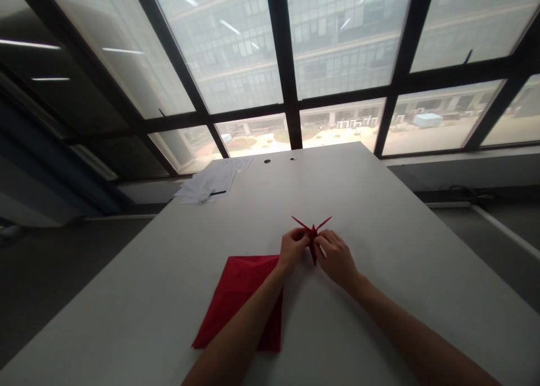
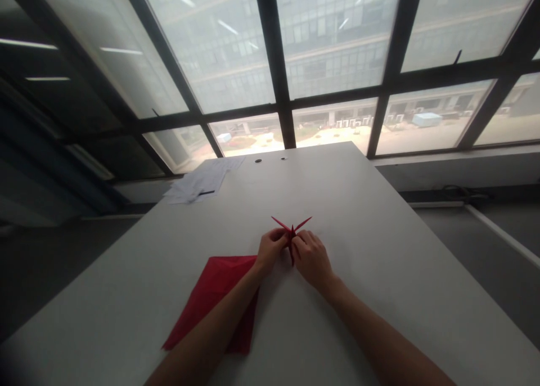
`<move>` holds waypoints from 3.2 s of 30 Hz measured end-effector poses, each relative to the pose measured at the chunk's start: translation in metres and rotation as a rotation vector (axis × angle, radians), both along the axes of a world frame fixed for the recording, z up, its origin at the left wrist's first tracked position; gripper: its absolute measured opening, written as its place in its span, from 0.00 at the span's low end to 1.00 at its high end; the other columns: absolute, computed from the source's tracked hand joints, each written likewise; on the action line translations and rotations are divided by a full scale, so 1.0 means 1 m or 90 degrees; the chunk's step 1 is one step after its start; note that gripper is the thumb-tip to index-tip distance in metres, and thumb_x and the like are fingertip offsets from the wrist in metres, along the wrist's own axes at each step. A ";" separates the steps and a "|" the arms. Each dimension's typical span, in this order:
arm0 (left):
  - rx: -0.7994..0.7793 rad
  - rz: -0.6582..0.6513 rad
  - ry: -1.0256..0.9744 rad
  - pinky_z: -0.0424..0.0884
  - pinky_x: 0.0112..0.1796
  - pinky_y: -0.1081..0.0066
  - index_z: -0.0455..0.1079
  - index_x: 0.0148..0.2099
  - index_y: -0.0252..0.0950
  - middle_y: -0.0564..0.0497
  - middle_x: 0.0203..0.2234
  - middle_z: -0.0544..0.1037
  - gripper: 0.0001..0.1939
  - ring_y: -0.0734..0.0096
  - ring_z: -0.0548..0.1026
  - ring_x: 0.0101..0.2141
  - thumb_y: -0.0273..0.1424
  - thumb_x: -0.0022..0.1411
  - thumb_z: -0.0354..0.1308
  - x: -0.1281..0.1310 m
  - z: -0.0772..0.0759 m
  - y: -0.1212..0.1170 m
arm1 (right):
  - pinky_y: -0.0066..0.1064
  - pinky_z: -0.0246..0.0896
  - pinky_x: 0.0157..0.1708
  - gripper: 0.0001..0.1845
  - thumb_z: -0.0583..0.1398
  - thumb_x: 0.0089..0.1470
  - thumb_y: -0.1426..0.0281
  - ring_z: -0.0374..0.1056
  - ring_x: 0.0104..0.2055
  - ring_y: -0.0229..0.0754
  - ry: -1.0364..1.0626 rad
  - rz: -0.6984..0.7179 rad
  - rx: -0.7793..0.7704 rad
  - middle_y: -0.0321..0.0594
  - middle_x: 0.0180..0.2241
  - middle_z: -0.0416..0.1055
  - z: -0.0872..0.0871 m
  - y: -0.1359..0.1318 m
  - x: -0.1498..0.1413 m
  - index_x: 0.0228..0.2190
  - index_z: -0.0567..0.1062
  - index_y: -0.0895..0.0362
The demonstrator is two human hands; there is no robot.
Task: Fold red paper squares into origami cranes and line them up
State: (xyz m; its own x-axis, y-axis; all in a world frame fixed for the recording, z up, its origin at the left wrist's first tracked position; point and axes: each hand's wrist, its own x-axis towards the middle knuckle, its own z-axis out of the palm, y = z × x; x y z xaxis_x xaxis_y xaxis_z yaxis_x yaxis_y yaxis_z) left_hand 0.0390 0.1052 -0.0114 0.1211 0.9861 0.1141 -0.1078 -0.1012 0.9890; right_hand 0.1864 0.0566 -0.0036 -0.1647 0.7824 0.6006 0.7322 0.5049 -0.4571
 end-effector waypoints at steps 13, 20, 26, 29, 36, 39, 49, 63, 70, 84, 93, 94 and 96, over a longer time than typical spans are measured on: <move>-0.043 0.034 -0.025 0.75 0.30 0.69 0.75 0.40 0.32 0.48 0.26 0.81 0.13 0.67 0.79 0.26 0.29 0.51 0.68 0.003 -0.003 -0.001 | 0.35 0.58 0.38 0.07 0.57 0.56 0.71 0.65 0.33 0.45 0.111 -0.115 -0.054 0.40 0.30 0.71 -0.003 -0.001 -0.004 0.26 0.71 0.54; -0.069 0.016 -0.079 0.77 0.34 0.66 0.74 0.37 0.32 0.48 0.28 0.80 0.16 0.69 0.78 0.28 0.39 0.53 0.69 0.002 -0.006 0.001 | 0.33 0.62 0.28 0.10 0.56 0.56 0.66 0.68 0.25 0.44 0.338 -0.148 -0.172 0.40 0.24 0.73 -0.018 0.013 0.002 0.27 0.73 0.56; 0.001 -0.006 -0.035 0.74 0.35 0.69 0.75 0.35 0.32 0.48 0.29 0.78 0.14 0.69 0.77 0.31 0.36 0.51 0.72 0.004 -0.003 -0.003 | 0.39 0.64 0.36 0.15 0.58 0.57 0.62 0.68 0.38 0.48 0.284 -0.197 -0.061 0.47 0.42 0.73 -0.012 0.010 0.001 0.44 0.73 0.55; 0.030 -0.032 -0.025 0.74 0.37 0.69 0.74 0.36 0.33 0.48 0.31 0.78 0.14 0.68 0.77 0.33 0.36 0.51 0.72 0.004 0.001 -0.006 | 0.39 0.64 0.35 0.15 0.59 0.57 0.58 0.69 0.36 0.48 0.354 -0.171 -0.112 0.47 0.37 0.75 -0.010 0.011 0.003 0.37 0.75 0.56; 0.081 -0.067 -0.005 0.70 0.34 0.73 0.69 0.36 0.35 0.53 0.30 0.75 0.14 0.73 0.74 0.30 0.35 0.55 0.69 0.005 0.005 -0.011 | 0.38 0.67 0.34 0.20 0.62 0.55 0.54 0.74 0.33 0.49 0.459 -0.115 -0.196 0.47 0.33 0.79 -0.011 0.015 0.009 0.35 0.80 0.58; 0.098 -0.062 0.016 0.69 0.33 0.73 0.70 0.36 0.35 0.53 0.28 0.74 0.11 0.72 0.73 0.29 0.36 0.58 0.67 0.005 0.002 -0.010 | 0.39 0.68 0.34 0.21 0.63 0.53 0.52 0.75 0.32 0.51 0.475 -0.114 -0.208 0.49 0.32 0.80 -0.014 0.017 0.011 0.34 0.81 0.59; 0.166 -0.013 0.091 0.69 0.38 0.70 0.79 0.41 0.37 0.48 0.34 0.78 0.08 0.67 0.74 0.35 0.32 0.63 0.60 0.000 0.009 -0.009 | 0.38 0.71 0.31 0.22 0.61 0.55 0.53 0.77 0.31 0.49 0.515 -0.064 -0.220 0.49 0.32 0.81 -0.018 0.023 0.016 0.37 0.80 0.60; 0.204 -0.012 0.132 0.69 0.35 0.71 0.80 0.41 0.38 0.47 0.34 0.77 0.08 0.68 0.75 0.33 0.33 0.63 0.60 0.002 0.011 -0.013 | 0.33 0.58 0.31 0.13 0.58 0.60 0.57 0.74 0.31 0.45 0.144 -0.190 -0.156 0.38 0.32 0.79 -0.004 0.009 0.011 0.37 0.77 0.50; 0.173 0.032 0.143 0.69 0.37 0.70 0.79 0.38 0.36 0.48 0.33 0.78 0.08 0.68 0.75 0.34 0.32 0.63 0.60 -0.001 0.007 -0.009 | 0.34 0.60 0.32 0.09 0.59 0.56 0.64 0.69 0.32 0.45 0.325 -0.139 -0.107 0.42 0.33 0.75 -0.008 0.015 0.014 0.30 0.77 0.55; 0.084 0.067 0.165 0.71 0.29 0.73 0.73 0.44 0.35 0.52 0.27 0.77 0.14 0.71 0.75 0.27 0.31 0.55 0.67 0.001 -0.003 -0.003 | 0.31 0.64 0.27 0.11 0.58 0.55 0.64 0.68 0.29 0.42 0.488 -0.062 -0.141 0.40 0.28 0.74 -0.013 0.022 0.017 0.28 0.75 0.58; 0.120 0.053 0.163 0.73 0.36 0.70 0.75 0.36 0.34 0.47 0.35 0.77 0.12 0.67 0.75 0.36 0.38 0.61 0.61 -0.001 0.002 -0.002 | 0.31 0.63 0.28 0.09 0.58 0.56 0.65 0.67 0.32 0.42 0.425 -0.090 -0.109 0.41 0.31 0.72 -0.012 0.021 0.017 0.28 0.73 0.57; 0.119 0.043 0.164 0.73 0.36 0.69 0.75 0.37 0.34 0.46 0.33 0.77 0.13 0.67 0.75 0.34 0.39 0.63 0.59 -0.002 0.001 -0.001 | 0.31 0.62 0.28 0.10 0.57 0.56 0.65 0.66 0.32 0.42 0.423 -0.092 -0.109 0.40 0.30 0.71 -0.012 0.021 0.017 0.27 0.73 0.56; 0.122 0.034 0.173 0.72 0.34 0.68 0.74 0.38 0.33 0.46 0.32 0.77 0.15 0.67 0.75 0.32 0.40 0.65 0.56 -0.002 -0.001 0.001 | 0.30 0.62 0.27 0.09 0.57 0.56 0.66 0.66 0.32 0.42 0.420 -0.090 -0.110 0.40 0.30 0.71 -0.013 0.022 0.017 0.27 0.73 0.56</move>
